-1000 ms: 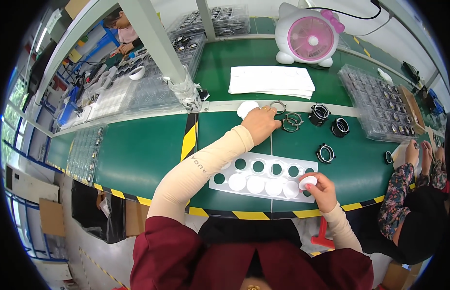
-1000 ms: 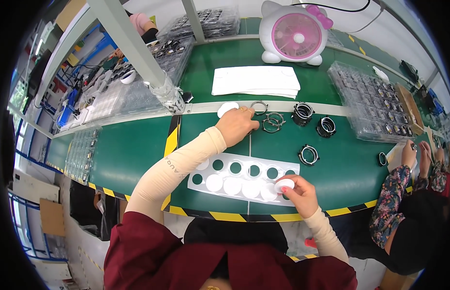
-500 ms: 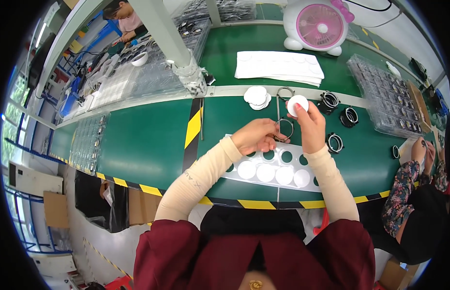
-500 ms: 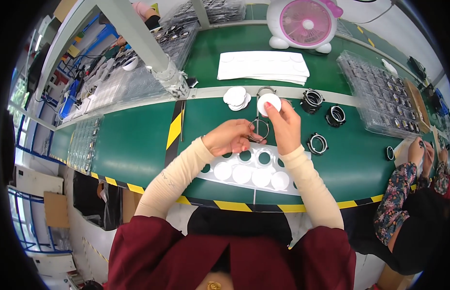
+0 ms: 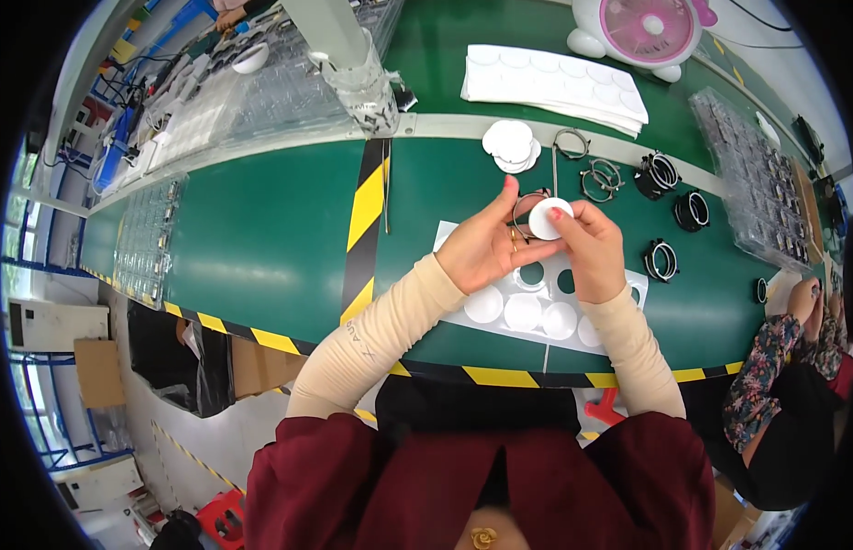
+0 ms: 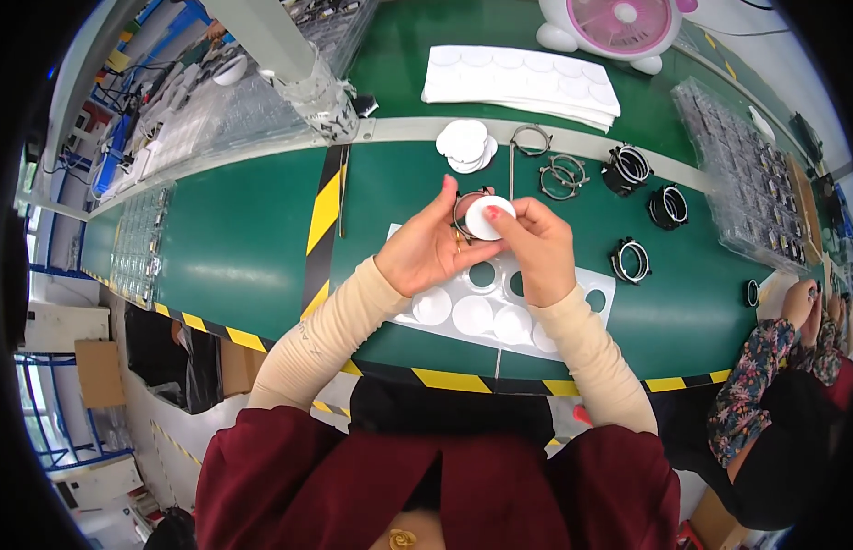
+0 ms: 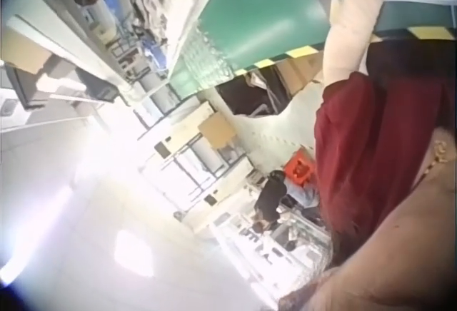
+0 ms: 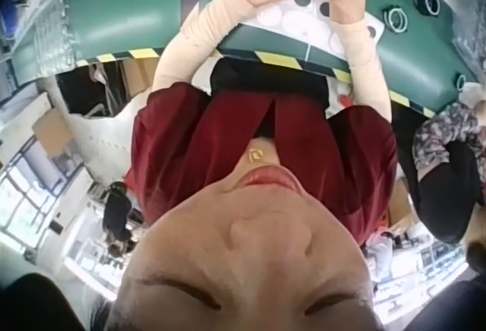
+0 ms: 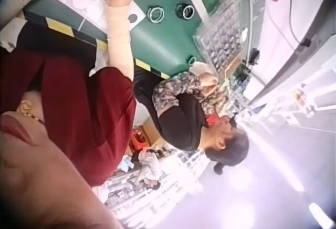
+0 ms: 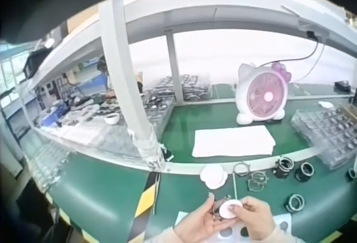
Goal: The person assembles circular electronic components by hand, inserting white discs into black rings on a production line.
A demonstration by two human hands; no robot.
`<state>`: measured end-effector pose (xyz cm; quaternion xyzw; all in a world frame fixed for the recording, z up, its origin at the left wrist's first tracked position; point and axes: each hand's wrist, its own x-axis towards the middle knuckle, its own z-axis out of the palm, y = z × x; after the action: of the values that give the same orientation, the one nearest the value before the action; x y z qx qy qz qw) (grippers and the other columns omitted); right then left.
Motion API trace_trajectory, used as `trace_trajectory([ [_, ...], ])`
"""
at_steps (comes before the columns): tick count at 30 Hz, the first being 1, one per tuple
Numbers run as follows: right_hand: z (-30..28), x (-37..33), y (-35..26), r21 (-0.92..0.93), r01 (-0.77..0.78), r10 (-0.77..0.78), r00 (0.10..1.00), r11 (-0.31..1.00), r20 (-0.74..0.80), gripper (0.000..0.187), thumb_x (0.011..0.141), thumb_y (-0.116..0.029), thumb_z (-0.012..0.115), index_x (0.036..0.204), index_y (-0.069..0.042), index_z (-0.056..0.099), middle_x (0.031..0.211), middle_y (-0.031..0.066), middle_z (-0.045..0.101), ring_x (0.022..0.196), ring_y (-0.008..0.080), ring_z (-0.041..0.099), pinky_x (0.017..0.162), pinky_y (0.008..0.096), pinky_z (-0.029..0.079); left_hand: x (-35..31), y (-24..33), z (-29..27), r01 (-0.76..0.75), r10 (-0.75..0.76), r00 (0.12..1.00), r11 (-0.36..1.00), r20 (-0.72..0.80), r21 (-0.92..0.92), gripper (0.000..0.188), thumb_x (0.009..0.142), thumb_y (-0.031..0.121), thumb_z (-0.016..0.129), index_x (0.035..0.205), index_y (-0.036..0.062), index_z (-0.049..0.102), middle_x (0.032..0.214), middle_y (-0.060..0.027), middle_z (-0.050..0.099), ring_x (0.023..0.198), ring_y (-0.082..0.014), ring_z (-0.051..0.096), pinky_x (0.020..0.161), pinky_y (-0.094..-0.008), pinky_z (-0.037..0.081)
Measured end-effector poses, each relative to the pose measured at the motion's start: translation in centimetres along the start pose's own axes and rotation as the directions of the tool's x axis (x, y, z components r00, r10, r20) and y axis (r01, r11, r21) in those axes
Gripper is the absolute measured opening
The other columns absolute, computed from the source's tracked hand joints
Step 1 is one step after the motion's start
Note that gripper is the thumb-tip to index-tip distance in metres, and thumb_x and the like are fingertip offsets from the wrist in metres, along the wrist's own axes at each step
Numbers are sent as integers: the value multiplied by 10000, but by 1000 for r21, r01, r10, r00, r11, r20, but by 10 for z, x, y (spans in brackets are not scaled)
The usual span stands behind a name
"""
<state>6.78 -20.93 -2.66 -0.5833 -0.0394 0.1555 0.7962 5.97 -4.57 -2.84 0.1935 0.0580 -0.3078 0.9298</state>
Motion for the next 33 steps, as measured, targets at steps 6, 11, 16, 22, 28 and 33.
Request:
trace_trajectory([
  [6, 20, 1, -3, 8, 43, -42, 989, 999, -141, 339, 755, 16, 626, 1021, -34, 422, 864, 118, 607, 775, 147, 596, 650, 243, 487, 2, -8, 6, -54, 68, 982, 995, -177, 81, 327, 912, 336, 424, 1064, 55, 495, 1037, -72, 562, 961, -185, 567, 870, -376, 470],
  [11, 21, 0, -3, -41, 28, -34, 987, 999, -155, 338, 768, 4, 611, 1036, -44, 410, 878, 121, 612, 784, 154, 590, 681, 245, 472, 4, -10, 2, -46, 52, 990, 998, -135, 47, 277, 886, 312, 493, 995, 58, 472, 999, -80, 509, 912, -188, 564, 883, -408, 461],
  [16, 19, 0, -3, -59, 23, -32, 987, 998, -158, 317, 772, 14, 603, 1015, -46, 409, 878, 119, 614, 780, 157, 596, 671, 242, 478, 3, -10, 4, -28, 41, 986, 997, -164, 79, 324, 904, 336, 439, 1048, 52, 497, 1026, -74, 560, 944, -181, 569, 874, -364, 461],
  [22, 18, 1, 0, -85, 49, -60, 990, 995, -129, 280, 771, 24, 602, 974, -49, 424, 881, 109, 615, 783, 145, 592, 670, 238, 479, 3, -9, 5, -36, 45, 987, 997, -155, 63, 297, 881, 320, 500, 996, 48, 471, 984, -88, 513, 905, -191, 569, 877, -401, 462],
  [28, 17, 2, 3, -117, 57, -70, 992, 992, -108, 253, 775, 11, 604, 956, -39, 434, 866, 94, 613, 771, 135, 589, 662, 231, 478, 2, -8, 5, -34, 45, 987, 997, -156, 73, 299, 881, 318, 499, 998, 43, 475, 986, -84, 516, 903, -189, 570, 892, -400, 452],
  [33, 15, 9, 8, -278, 23, -51, 994, 960, -92, 266, 781, -18, 606, 1007, -27, 467, 863, 57, 586, 793, 102, 564, 660, 207, 468, 2, -8, 0, 2, 6, 992, 998, -124, 59, 282, 884, 311, 495, 999, 53, 487, 949, -63, 538, 895, -187, 574, 902, -401, 443],
])
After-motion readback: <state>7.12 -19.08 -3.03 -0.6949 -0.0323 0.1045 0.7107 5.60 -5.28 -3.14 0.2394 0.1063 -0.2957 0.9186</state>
